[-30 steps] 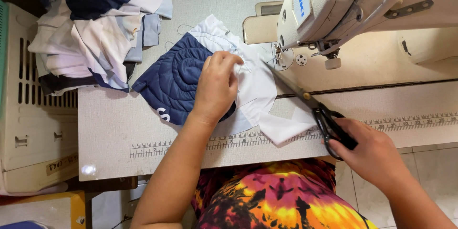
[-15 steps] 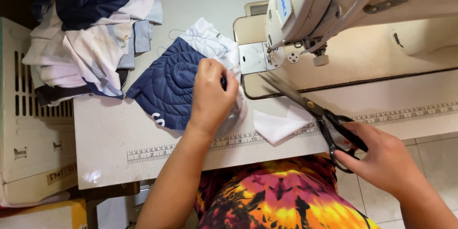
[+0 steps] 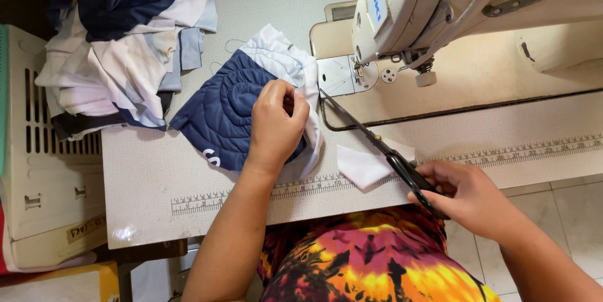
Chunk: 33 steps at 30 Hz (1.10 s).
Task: Trimming excess white fabric from a blue quilted circular piece using scissors
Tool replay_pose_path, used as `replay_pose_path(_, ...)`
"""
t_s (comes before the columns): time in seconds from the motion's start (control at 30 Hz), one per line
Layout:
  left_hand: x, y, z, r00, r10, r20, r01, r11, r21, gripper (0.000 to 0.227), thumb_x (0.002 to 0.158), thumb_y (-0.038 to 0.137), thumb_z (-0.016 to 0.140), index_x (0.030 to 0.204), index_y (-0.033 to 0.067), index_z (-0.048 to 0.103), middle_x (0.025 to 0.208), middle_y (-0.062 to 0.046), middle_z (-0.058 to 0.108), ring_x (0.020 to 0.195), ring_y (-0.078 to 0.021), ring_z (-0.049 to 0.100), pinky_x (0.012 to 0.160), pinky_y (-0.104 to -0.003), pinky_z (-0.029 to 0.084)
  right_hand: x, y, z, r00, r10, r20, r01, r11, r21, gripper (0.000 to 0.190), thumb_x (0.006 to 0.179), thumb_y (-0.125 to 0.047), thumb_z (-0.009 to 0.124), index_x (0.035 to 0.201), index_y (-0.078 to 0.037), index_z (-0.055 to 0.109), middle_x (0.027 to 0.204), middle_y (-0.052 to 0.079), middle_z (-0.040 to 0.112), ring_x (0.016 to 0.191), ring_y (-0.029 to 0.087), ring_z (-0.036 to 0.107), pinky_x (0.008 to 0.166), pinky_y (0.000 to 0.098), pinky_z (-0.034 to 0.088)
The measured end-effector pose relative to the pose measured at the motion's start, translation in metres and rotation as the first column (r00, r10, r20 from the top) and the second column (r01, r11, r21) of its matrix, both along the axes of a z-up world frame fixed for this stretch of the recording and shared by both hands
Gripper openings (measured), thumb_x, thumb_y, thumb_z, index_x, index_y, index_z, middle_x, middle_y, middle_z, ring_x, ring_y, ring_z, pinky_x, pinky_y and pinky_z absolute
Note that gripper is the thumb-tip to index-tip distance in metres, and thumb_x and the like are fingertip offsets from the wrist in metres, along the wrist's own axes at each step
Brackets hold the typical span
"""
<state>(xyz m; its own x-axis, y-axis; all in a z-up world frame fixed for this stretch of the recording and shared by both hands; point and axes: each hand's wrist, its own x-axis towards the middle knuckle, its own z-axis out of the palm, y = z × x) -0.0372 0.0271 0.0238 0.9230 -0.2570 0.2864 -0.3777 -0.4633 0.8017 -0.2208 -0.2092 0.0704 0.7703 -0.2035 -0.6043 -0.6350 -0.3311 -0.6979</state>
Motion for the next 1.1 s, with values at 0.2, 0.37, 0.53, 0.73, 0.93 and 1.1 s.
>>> replay_pose_path(0.2, 0.000, 0.000, 0.000, 1.000, -0.002, 0.011, 0.002, 1.000, 0.003, 0.015, 0.081, 0.009, 0.051, 0.069, 0.0074, 0.041, 0.068, -0.004, 0.045, 0.066, -0.0206, 0.043, 0.061, -0.036, 0.036, -0.001, 0.001, 0.000, 1.000, -0.015, -0.004, 0.016, 0.991, 0.133, 0.007, 0.080, 0.001, 0.071, 0.086, 0.004, 0.072, 0.055, 0.010, 0.061, 0.043, 0.017, 0.052, 0.041, 0.0288, 0.039)
replay_pose_path(0.37, -0.001, -0.001, 0.006, 0.996, -0.081, 0.043, 0.081, 0.997, -0.009, 0.014, 0.085, 0.011, 0.052, 0.073, 0.0055, 0.048, 0.073, -0.007, 0.050, 0.070, -0.0216, 0.048, 0.064, -0.035, 0.039, -0.019, -0.023, -0.013, 1.000, 0.000, 0.024, -0.001, 0.999, 0.036, 0.022, 0.076, -0.002, 0.072, 0.098, 0.001, 0.072, 0.066, 0.009, 0.067, 0.054, 0.014, 0.058, 0.048, 0.0253, 0.044)
replay_pose_path(0.53, -0.006, 0.005, 0.024, 0.799, -0.600, 0.032, 0.590, 0.793, 0.151, 0.035, 0.095, 0.035, 0.045, 0.108, 0.0103, 0.066, 0.106, -0.004, 0.069, 0.096, -0.0233, 0.055, 0.083, -0.038, 0.039, -0.040, -0.066, -0.002, 0.992, 0.125, 0.001, -0.111, 0.882, -0.459, 0.033, 0.071, -0.015, 0.074, 0.103, -0.016, 0.072, 0.088, -0.005, 0.079, 0.069, 0.009, 0.068, 0.069, 0.0228, 0.052)
replay_pose_path(0.73, 0.008, 0.021, 0.012, 0.940, -0.321, 0.118, 0.247, 0.875, 0.416, 0.032, 0.091, 0.017, 0.055, 0.122, 0.0110, 0.059, 0.129, -0.007, 0.057, 0.123, -0.0266, 0.046, 0.101, -0.048, 0.033, -0.036, -0.133, -0.032, 0.996, 0.084, -0.003, -0.040, 0.449, -0.893, 0.044, 0.084, -0.041, 0.069, 0.120, -0.015, 0.067, 0.100, 0.010, 0.073, 0.089, 0.030, 0.069, 0.072, 0.0404, 0.050)
replay_pose_path(0.93, 0.006, 0.018, -0.005, 0.979, -0.203, -0.005, 0.163, 0.771, 0.616, 0.056, 0.090, 0.033, 0.053, 0.141, 0.0152, 0.038, 0.153, -0.007, 0.024, 0.141, -0.0337, 0.015, 0.107, -0.061, 0.015, 0.023, -0.140, -0.020, 0.976, 0.132, 0.172, 0.090, 0.476, -0.875, 0.050, 0.088, -0.023, 0.072, 0.134, -0.004, 0.063, 0.110, 0.019, 0.069, 0.099, 0.039, 0.062, 0.076, 0.0460, 0.047)
replay_pose_path(1.1, -0.009, 0.027, 0.017, 1.000, -0.029, -0.003, 0.024, 0.796, 0.605, 0.062, 0.093, 0.037, 0.048, 0.146, 0.0127, 0.028, 0.154, -0.008, 0.020, 0.142, -0.0313, 0.013, 0.107, -0.061, 0.017, 0.032, -0.160, -0.036, 0.923, 0.309, 0.231, 0.078, 0.436, -0.897, 0.040, 0.088, -0.022, 0.073, 0.124, -0.005, 0.070, 0.108, 0.017, 0.062, 0.097, 0.031, 0.061, 0.083, 0.0401, 0.045)
